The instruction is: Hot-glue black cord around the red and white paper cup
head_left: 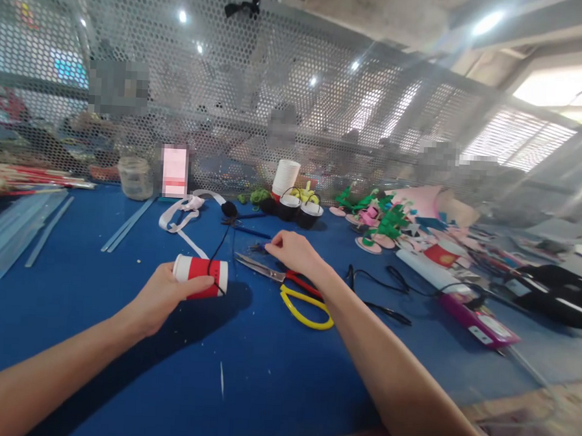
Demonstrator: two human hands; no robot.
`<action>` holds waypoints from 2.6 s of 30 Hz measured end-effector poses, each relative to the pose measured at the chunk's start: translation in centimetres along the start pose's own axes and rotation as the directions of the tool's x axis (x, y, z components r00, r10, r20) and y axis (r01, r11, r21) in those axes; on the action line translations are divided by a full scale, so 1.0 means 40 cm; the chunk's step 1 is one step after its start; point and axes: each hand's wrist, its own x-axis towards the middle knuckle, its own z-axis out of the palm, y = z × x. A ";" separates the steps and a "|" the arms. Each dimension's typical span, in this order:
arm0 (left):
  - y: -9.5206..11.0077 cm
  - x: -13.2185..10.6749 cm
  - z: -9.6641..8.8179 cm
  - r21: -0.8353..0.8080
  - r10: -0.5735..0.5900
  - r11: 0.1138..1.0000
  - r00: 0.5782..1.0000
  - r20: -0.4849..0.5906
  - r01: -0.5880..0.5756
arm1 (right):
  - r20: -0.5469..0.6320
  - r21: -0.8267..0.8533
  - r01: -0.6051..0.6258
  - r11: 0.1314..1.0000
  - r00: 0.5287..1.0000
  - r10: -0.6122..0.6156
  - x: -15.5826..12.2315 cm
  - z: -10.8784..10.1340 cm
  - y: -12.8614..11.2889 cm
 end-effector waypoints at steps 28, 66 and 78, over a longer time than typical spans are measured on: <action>0.001 0.044 -0.016 0.008 -0.166 0.986 0.984 0.058 0.166 | 0.312 0.641 -0.126 0.757 0.944 -0.108 -0.126 -0.034 -0.023; 0.017 0.062 -0.042 0.092 -0.218 0.972 0.976 -0.008 0.218 | 0.027 0.311 0.323 0.894 0.937 -0.349 -0.189 0.002 -0.066; 0.023 0.056 -0.038 0.098 -0.214 0.972 0.977 0.005 0.213 | 0.055 0.323 0.351 0.879 0.920 -0.388 -0.188 0.000 -0.071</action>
